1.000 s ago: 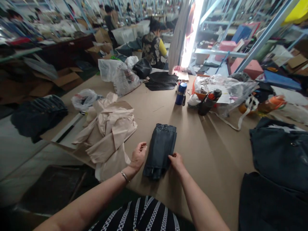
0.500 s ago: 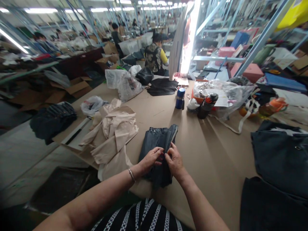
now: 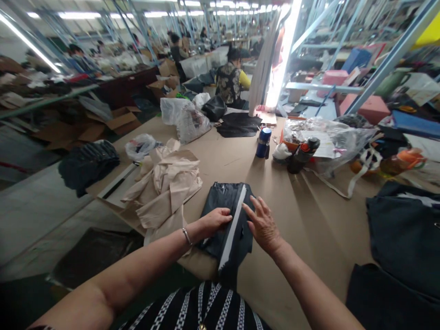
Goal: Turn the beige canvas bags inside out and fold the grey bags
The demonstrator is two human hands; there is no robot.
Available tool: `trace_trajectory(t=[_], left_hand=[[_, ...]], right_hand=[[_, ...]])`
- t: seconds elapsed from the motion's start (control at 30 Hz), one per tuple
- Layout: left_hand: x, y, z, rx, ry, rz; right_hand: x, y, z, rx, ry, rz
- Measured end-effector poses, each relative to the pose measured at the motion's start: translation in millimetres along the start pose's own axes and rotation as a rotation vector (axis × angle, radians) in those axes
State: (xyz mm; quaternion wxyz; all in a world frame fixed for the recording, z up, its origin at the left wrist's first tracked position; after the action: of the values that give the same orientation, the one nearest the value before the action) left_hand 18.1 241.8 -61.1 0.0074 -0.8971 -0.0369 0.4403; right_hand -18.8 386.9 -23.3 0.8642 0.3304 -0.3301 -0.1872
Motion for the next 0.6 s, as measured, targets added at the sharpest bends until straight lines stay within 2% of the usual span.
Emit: trace_trajectory(t=[0.07, 0.13, 0.2, 0.33, 0.4, 0.43, 0.53, 0.6], left_hand=[[-19, -8, -5, 0.095, -0.062, 0.061], [-37, -14, -10, 0.165, -0.118, 0.089], [-48, -19, -14, 0.203, -0.135, 0.096], [-60, -21, -18, 0.222, -0.143, 0.194], [-72, -7, -19, 0.114, -0.196, 0.246], [-81, 5, -20, 0.015, -0.251, 0.246], [-119, 58, -46, -0.453, -0.579, 0.136], [-129, 82, -76, -0.701, -0.789, 0.047]], right_hand=[[19, 4, 17, 0.090, 0.257, -0.112], [36, 6, 28, 0.181, 0.440, -0.141], [47, 10, 37, 0.241, 0.516, -0.114], [60, 17, 47, 0.385, 0.531, -0.064], [55, 20, 51, 0.475, 0.465, -0.085], [49, 23, 54, 0.503, 0.391, -0.100], [15, 36, 63, 0.499, 0.057, -0.143], [-5, 45, 64, 0.447, -0.167, -0.138]])
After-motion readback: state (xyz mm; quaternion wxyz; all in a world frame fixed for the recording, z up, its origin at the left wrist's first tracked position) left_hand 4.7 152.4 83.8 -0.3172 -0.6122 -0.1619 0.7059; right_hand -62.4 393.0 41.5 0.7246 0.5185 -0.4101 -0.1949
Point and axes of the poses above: each hand's wrist, its own z-axis towards the middle knuckle, its own y-axis out of the back of the hand, x = y × z, the point moved 8 cm from there along z, towards the middle knuckle, and after that the axes turned 11 degrees about -x, right-handed, at the moved point
